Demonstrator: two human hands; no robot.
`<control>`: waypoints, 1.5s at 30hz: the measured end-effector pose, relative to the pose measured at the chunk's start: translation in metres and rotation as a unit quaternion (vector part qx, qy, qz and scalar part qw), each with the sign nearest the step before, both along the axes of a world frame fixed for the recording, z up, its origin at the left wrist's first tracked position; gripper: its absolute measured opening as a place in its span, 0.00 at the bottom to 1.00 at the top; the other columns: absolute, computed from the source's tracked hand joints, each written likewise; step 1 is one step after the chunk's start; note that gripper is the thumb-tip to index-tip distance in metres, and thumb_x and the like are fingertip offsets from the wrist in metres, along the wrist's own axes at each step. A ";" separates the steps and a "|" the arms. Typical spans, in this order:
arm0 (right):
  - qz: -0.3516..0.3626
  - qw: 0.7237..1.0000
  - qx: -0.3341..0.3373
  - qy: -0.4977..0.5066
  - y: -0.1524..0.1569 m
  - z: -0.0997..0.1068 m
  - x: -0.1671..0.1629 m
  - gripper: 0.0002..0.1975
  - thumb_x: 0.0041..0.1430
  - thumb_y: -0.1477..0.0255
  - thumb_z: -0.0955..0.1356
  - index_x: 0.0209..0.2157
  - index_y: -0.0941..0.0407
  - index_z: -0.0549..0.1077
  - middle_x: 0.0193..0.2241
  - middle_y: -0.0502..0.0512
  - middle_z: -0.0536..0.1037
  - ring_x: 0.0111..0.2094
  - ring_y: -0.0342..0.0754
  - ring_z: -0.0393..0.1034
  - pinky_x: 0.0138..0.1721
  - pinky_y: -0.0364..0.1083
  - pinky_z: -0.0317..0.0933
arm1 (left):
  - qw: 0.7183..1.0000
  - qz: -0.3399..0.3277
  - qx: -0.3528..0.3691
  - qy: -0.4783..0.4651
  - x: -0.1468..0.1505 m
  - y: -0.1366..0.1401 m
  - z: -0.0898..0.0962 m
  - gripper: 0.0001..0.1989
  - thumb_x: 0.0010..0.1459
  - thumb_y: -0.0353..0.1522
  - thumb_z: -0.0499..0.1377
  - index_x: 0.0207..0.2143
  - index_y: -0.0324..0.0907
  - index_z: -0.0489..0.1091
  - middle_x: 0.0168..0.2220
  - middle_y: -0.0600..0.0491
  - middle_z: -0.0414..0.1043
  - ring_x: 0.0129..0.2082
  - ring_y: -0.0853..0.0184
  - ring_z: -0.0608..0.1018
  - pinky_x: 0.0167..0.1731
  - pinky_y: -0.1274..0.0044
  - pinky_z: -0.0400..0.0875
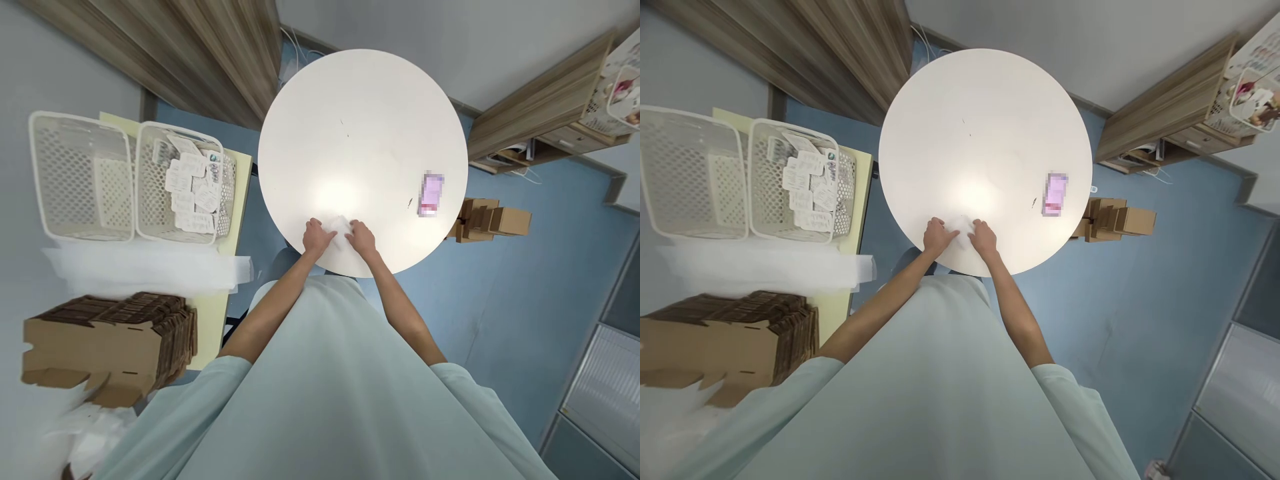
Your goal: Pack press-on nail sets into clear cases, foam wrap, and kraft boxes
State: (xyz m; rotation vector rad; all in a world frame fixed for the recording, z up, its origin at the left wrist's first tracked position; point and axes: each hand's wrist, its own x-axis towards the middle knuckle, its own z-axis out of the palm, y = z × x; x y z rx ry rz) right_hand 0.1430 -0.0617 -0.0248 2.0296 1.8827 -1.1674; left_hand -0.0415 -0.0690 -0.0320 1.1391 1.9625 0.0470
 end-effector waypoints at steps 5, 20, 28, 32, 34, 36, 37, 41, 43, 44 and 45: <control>-0.100 0.993 -0.053 -0.010 -0.036 0.007 -0.023 0.09 0.70 0.65 0.74 0.47 0.52 0.75 0.43 0.59 0.86 0.46 0.58 0.82 0.45 0.53 0.75 | 0.998 -0.060 -0.012 -0.020 -0.014 0.003 0.010 0.27 0.62 0.43 0.72 0.56 0.46 0.66 0.60 0.40 0.74 0.54 0.46 0.82 0.51 0.59 0.78; -0.061 0.995 -0.084 0.005 -0.003 0.008 -0.126 0.16 0.72 0.56 0.73 0.48 0.53 0.75 0.50 0.63 0.87 0.50 0.60 0.83 0.46 0.52 0.75 | 0.999 -0.029 -0.014 0.022 -0.094 0.023 0.035 0.09 0.69 0.31 0.64 0.50 0.46 0.70 0.51 0.45 0.81 0.54 0.51 0.81 0.53 0.63 0.75; -0.070 0.991 -0.076 0.082 -0.044 0.039 -0.081 0.16 0.74 0.55 0.72 0.49 0.53 0.77 0.50 0.59 0.88 0.54 0.56 0.82 0.51 0.49 0.72 | 0.997 0.002 0.066 0.040 -0.063 -0.030 0.060 0.14 0.73 0.29 0.53 0.56 0.43 0.74 0.56 0.42 0.82 0.54 0.52 0.82 0.52 0.66 0.74; -0.038 0.987 -0.078 0.133 -0.064 0.047 -0.058 0.15 0.75 0.55 0.70 0.48 0.53 0.78 0.48 0.56 0.88 0.47 0.51 0.84 0.50 0.47 0.72 | 0.994 0.051 0.083 0.043 -0.069 -0.079 0.077 0.17 0.71 0.29 0.54 0.57 0.41 0.76 0.53 0.43 0.84 0.50 0.53 0.84 0.52 0.68 0.74; -0.017 0.986 -0.079 0.145 -0.070 0.051 -0.052 0.15 0.76 0.56 0.70 0.47 0.53 0.79 0.48 0.56 0.87 0.45 0.50 0.85 0.49 0.46 0.72 | 0.991 0.085 0.086 0.053 -0.076 -0.106 0.086 0.17 0.70 0.29 0.54 0.56 0.41 0.77 0.52 0.44 0.85 0.49 0.55 0.85 0.51 0.69 0.75; 0.004 0.985 -0.077 0.155 -0.075 0.055 -0.050 0.14 0.76 0.56 0.70 0.47 0.53 0.79 0.48 0.56 0.88 0.45 0.50 0.85 0.49 0.46 0.72 | 0.988 0.116 0.084 0.059 -0.086 -0.134 0.095 0.17 0.70 0.30 0.54 0.54 0.41 0.78 0.51 0.44 0.86 0.46 0.56 0.85 0.50 0.70 0.75; 0.013 0.984 -0.075 0.160 -0.077 0.057 -0.049 0.14 0.76 0.57 0.70 0.47 0.53 0.79 0.48 0.55 0.88 0.45 0.50 0.85 0.48 0.46 0.72 | 0.986 0.129 0.084 0.063 -0.092 -0.147 0.099 0.17 0.69 0.30 0.54 0.54 0.41 0.79 0.50 0.44 0.86 0.46 0.56 0.85 0.49 0.70 0.76; 0.029 0.981 -0.060 0.180 -0.092 0.069 -0.054 0.12 0.75 0.58 0.69 0.46 0.52 0.79 0.47 0.54 0.88 0.45 0.50 0.84 0.47 0.46 0.72 | 0.978 0.176 0.080 0.076 -0.123 -0.195 0.112 0.18 0.67 0.31 0.55 0.54 0.41 0.80 0.43 0.46 0.87 0.44 0.55 0.86 0.50 0.69 0.77; 0.036 0.980 -0.047 0.192 -0.103 0.075 -0.058 0.12 0.74 0.58 0.69 0.45 0.51 0.79 0.46 0.54 0.88 0.45 0.50 0.84 0.47 0.47 0.73 | 0.972 0.201 0.090 0.079 -0.144 -0.216 0.118 0.17 0.65 0.31 0.56 0.52 0.41 0.80 0.42 0.47 0.87 0.43 0.55 0.86 0.51 0.69 0.78; 0.039 0.979 -0.039 0.197 -0.108 0.078 -0.061 0.12 0.74 0.58 0.69 0.45 0.51 0.79 0.46 0.54 0.88 0.45 0.50 0.84 0.48 0.47 0.73 | 0.968 0.215 0.099 0.081 -0.156 -0.227 0.122 0.16 0.64 0.31 0.57 0.51 0.41 0.80 0.43 0.47 0.87 0.43 0.56 0.86 0.52 0.69 0.78; 0.043 0.978 -0.030 0.201 -0.114 0.081 -0.065 0.12 0.74 0.58 0.69 0.44 0.51 0.79 0.46 0.54 0.88 0.44 0.50 0.83 0.48 0.47 0.73 | 0.964 0.227 0.114 0.081 -0.168 -0.238 0.126 0.16 0.63 0.30 0.57 0.50 0.42 0.79 0.45 0.48 0.87 0.44 0.57 0.86 0.53 0.69 0.78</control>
